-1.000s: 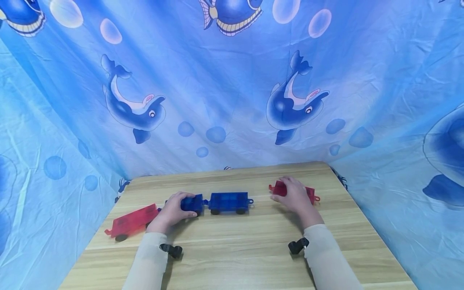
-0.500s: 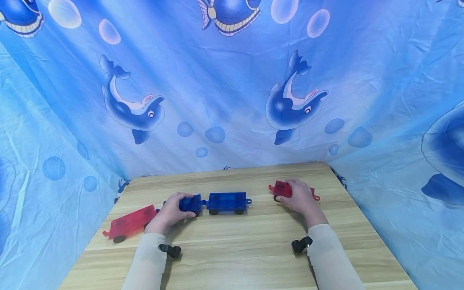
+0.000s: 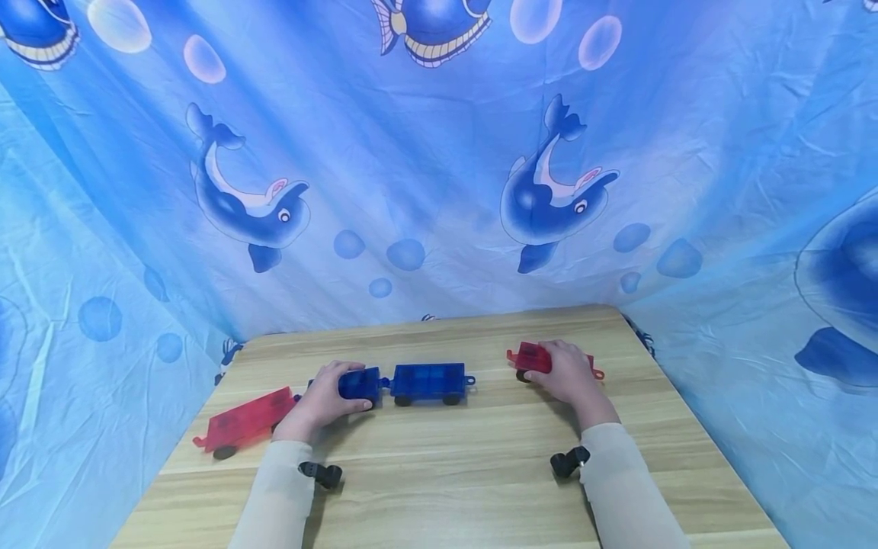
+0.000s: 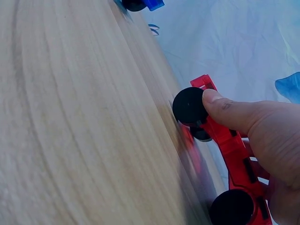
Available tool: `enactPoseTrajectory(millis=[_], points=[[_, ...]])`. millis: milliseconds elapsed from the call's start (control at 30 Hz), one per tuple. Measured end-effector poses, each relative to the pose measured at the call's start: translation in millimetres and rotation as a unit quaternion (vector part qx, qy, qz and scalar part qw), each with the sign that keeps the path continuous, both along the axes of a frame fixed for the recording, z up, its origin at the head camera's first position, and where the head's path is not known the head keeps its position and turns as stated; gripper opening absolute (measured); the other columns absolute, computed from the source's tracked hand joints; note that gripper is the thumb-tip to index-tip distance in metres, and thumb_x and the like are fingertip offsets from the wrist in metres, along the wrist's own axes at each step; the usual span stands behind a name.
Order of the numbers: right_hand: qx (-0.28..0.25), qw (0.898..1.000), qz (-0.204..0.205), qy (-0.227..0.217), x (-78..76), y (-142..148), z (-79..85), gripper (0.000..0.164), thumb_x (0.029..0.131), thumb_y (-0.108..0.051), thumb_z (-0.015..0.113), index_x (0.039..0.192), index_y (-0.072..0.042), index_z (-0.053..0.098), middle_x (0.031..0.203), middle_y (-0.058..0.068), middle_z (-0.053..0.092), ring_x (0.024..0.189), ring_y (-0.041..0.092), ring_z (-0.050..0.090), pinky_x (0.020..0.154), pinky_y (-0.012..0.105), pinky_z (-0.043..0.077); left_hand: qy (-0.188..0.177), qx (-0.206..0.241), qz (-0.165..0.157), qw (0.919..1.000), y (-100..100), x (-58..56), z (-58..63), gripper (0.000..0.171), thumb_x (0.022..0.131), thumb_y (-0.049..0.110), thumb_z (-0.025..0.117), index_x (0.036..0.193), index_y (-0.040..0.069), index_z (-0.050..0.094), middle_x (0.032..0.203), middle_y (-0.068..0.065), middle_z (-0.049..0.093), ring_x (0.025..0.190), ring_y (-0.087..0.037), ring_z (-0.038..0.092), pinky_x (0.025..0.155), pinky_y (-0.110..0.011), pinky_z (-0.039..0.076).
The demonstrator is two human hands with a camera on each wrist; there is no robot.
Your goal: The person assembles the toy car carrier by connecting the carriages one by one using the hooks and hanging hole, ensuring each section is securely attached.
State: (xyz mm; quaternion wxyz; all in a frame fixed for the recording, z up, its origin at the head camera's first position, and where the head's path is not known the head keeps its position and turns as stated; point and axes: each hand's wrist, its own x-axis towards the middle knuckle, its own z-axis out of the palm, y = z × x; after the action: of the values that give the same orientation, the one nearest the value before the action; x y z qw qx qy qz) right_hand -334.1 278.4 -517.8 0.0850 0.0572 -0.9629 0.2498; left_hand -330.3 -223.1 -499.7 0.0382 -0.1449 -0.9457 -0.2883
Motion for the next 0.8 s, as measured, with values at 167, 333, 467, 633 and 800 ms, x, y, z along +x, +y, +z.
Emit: enactPoseTrajectory(millis=[167,333,467,633,800], points=[[-0.003,1.0,0.0,0.001,-1.0,1,-0.4,0.079,0.088,-0.041,0.086,0.149,-0.001,0.054,0.141,0.026,0.057,0.126,0.047,0.051,0.104,0.067,0.042,0.001,0.014,-0.015,0.9998,10,-1.1,0.0,0.081,0.081,0.04,0.093,0.151,0.018,0.057,0.15,-0.009,0.051,0.143,-0.037,0.042,0.111,-0.064,0.041],[-0.001,1.0,0.001,0.003,-0.1,3,-0.8,0.078,0.088,-0.04,0.086,0.148,-0.001,0.055,0.14,0.025,0.058,0.125,0.047,0.053,0.103,0.067,0.042,0.009,0.017,-0.03,0.9994,26,-2.4,-1.7,0.082,0.082,0.042,0.092,0.152,0.02,0.056,0.152,-0.006,0.05,0.144,-0.035,0.042,0.112,-0.061,0.041],[0.001,1.0,0.0,0.002,0.7,4,-0.1,0.079,0.088,-0.04,0.086,0.148,-0.001,0.055,0.141,0.027,0.057,0.126,0.048,0.052,0.102,0.068,0.041,0.012,0.011,-0.039,0.9991,39,-3.5,-1.0,0.085,0.081,0.048,0.09,0.153,0.021,0.054,0.156,-0.007,0.048,0.145,-0.035,0.042,0.112,-0.061,0.041],[0.006,1.0,0.001,0.004,-0.1,5,0.0,0.078,0.088,-0.042,0.086,0.147,-0.001,0.056,0.14,0.026,0.058,0.125,0.048,0.053,0.102,0.068,0.039,0.014,0.009,-0.049,0.9987,55,-5.4,0.6,0.084,0.083,0.049,0.089,0.155,0.025,0.052,0.159,-0.006,0.045,0.148,-0.034,0.038,0.112,-0.06,0.042],[0.01,1.0,0.005,0.002,1.0,6,0.6,0.078,0.088,-0.042,0.086,0.147,-0.001,0.056,0.138,0.025,0.06,0.123,0.047,0.055,0.1,0.067,0.041,0.017,0.001,-0.059,0.9981,69,-7.1,0.7,0.08,0.086,0.049,0.086,0.155,0.026,0.051,0.159,-0.005,0.045,0.147,-0.034,0.039,0.111,-0.06,0.044]])
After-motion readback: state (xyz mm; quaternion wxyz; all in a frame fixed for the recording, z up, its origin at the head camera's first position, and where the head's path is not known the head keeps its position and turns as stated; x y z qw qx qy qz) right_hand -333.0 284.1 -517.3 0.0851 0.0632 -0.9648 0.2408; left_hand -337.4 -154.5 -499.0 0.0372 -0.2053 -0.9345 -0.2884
